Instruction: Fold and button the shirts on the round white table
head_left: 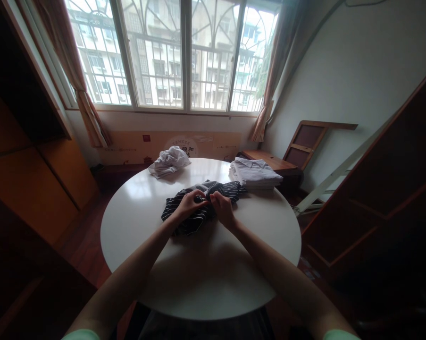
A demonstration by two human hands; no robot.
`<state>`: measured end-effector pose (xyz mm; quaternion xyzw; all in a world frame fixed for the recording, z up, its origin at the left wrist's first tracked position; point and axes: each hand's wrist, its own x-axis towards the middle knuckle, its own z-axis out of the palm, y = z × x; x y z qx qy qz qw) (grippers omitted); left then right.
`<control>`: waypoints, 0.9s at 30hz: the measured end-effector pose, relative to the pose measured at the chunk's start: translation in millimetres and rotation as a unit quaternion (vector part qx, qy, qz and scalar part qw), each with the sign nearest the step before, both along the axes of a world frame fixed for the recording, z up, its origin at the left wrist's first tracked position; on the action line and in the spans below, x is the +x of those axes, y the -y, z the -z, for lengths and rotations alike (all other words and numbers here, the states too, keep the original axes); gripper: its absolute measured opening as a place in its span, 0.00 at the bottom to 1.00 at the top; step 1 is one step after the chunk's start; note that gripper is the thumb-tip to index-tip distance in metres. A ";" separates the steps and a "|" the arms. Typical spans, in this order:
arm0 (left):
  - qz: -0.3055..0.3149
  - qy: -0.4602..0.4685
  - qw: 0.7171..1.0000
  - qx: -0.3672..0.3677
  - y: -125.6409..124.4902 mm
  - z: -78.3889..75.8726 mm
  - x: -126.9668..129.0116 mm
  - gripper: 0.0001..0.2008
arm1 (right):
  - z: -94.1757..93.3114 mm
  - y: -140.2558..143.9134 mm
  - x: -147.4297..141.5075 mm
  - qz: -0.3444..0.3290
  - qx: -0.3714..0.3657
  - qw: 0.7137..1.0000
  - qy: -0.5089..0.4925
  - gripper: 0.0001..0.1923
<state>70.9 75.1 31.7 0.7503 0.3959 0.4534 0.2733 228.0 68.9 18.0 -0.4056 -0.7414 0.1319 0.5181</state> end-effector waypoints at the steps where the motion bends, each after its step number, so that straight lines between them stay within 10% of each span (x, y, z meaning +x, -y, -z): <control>1: 0.003 -0.002 1.000 -0.001 -0.8 0.5 -0.3 0.13 | 0.6 -0.1 0.0 0.000 0.000 1.000 0.001 0.17; 27: -0.047 -0.007 0.998 0.036 -5.4 10.6 -2.3 0.07 | -3.3 -0.8 3.5 0.023 -0.028 0.992 0.120 0.07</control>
